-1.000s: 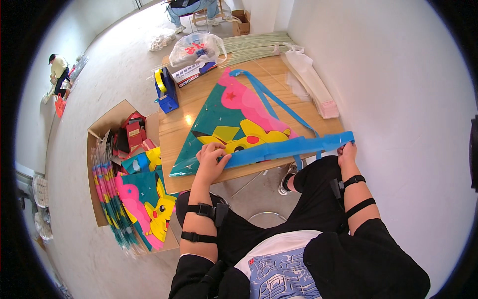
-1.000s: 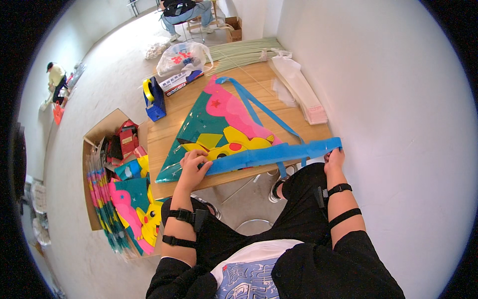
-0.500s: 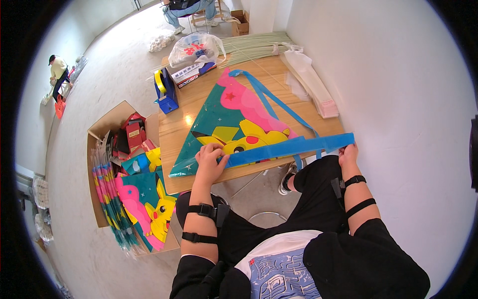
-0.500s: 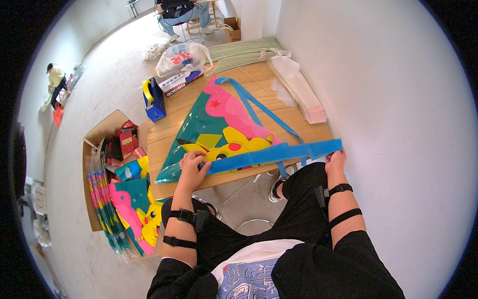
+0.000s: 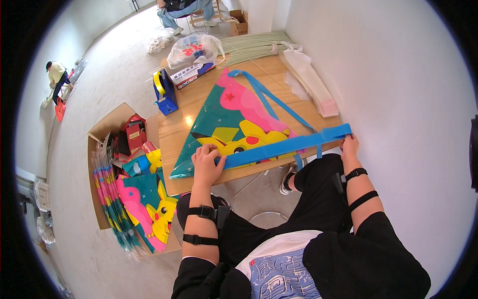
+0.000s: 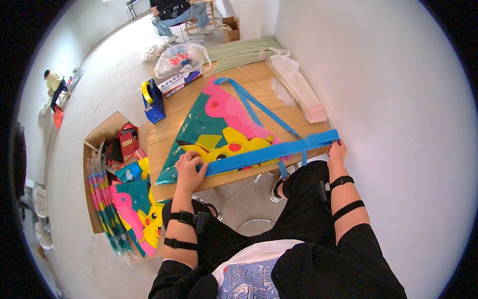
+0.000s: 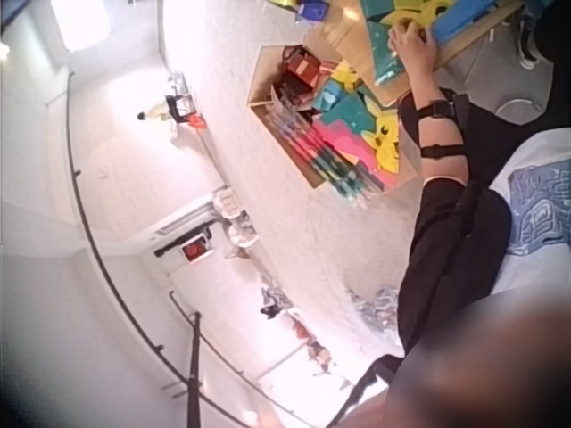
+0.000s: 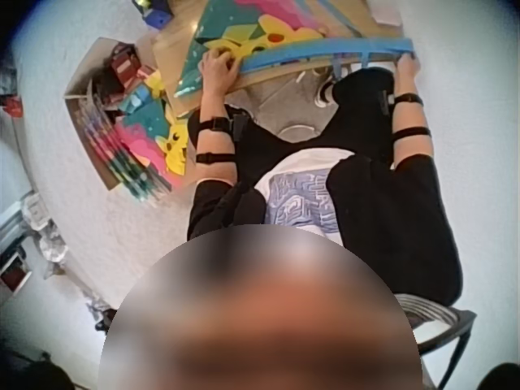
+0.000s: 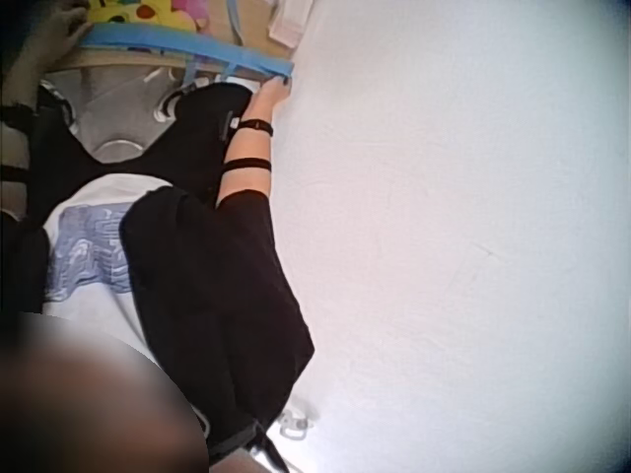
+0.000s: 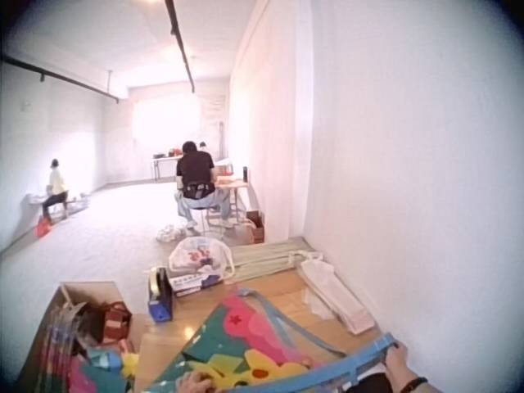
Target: Assemble a character kite by attaching the long blue plastic tails to the base of the kite wing.
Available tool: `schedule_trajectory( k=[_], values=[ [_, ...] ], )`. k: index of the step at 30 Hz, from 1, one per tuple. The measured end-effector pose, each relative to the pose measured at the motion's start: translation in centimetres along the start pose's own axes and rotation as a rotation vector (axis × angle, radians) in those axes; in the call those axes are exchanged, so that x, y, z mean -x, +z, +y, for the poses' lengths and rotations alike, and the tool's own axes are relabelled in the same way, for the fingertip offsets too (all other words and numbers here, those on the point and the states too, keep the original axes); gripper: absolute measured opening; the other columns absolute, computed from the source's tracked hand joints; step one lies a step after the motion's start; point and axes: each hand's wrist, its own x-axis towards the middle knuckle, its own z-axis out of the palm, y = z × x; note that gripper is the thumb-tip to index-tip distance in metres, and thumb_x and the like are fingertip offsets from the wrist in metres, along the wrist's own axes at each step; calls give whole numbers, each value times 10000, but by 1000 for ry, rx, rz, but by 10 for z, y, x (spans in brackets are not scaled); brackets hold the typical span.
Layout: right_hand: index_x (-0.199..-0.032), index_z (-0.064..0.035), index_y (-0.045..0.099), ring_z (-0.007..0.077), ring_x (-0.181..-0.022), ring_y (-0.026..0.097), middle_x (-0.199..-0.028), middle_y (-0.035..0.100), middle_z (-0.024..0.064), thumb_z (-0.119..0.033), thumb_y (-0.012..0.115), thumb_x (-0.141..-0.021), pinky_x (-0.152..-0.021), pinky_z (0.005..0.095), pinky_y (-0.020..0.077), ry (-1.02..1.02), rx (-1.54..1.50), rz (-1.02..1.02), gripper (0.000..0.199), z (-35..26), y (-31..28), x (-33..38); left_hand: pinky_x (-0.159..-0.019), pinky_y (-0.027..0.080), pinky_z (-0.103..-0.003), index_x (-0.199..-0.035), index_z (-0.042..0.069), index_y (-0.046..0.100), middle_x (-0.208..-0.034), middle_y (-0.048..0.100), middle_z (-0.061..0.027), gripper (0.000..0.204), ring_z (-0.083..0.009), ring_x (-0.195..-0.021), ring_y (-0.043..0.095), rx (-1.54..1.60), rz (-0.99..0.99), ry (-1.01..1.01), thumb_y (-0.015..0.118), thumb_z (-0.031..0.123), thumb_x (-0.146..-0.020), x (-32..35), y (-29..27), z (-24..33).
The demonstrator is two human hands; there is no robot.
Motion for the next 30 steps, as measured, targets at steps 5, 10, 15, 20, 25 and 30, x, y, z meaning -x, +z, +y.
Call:
schedule_trajectory(
  k=[5, 10, 15, 20, 25, 30],
  values=[
    [-1094, -67, 657, 73, -511, 447, -682, 518, -5, -251, 599, -1046, -430, 234, 331, 43, 29, 11, 198, 7, -3, -6, -980, 380, -469, -829, 97, 708, -1163, 642, -70, 190, -308, -1172, 553, -32, -8, -7, 828, 232, -767, 1, 0, -1],
    [-1141, -45, 680, 84, -535, 486, -687, 540, 1, -226, 605, -1034, -451, 243, 366, -17, 158, -31, 224, 11, -7, -12, -966, 382, -473, -838, 94, 707, -1156, 630, -71, 208, -310, -1156, 546, -33, 4, -36, 833, 244, -769, 1, 3, -1],
    [-1110, -57, 760, 162, -663, 674, -836, 722, 103, -225, 635, -971, -572, 337, 506, -227, 605, 18, 252, 22, -16, -35, -955, 379, -472, -841, 102, 699, -1167, 609, -70, 229, -312, -1154, 528, -87, -21, -73, 843, 262, -764, 0, 4, 5],
    [-1085, -69, 771, 201, -771, 705, -819, 736, 112, -216, 644, -938, -704, 369, 531, -292, 679, 134, 244, 31, -16, -49, -959, 374, -472, -902, 118, 683, -1183, 598, -67, 271, -310, -1160, 520, -111, -11, -71, 852, 272, -756, 0, 5, 9],
    [-1026, -34, 757, 168, -675, 648, -778, 705, 79, -196, 656, -936, -623, 349, 506, -218, 494, 122, 211, 24, -12, -40, -970, 369, -471, -1008, 133, 660, -1184, 596, -68, 355, -309, -1161, 519, -117, 10, -100, 857, 283, -754, 1, 9, 8],
    [-1005, -16, 738, 130, -622, 607, -773, 677, 54, -197, 659, -947, -533, 318, 463, -104, 375, 73, 206, 11, -10, -32, -942, 380, -454, -967, 136, 647, -1117, 604, -56, 317, -303, -1108, 545, -133, 116, -19, 835, 255, -740, 1, 11, 12]
  ],
)
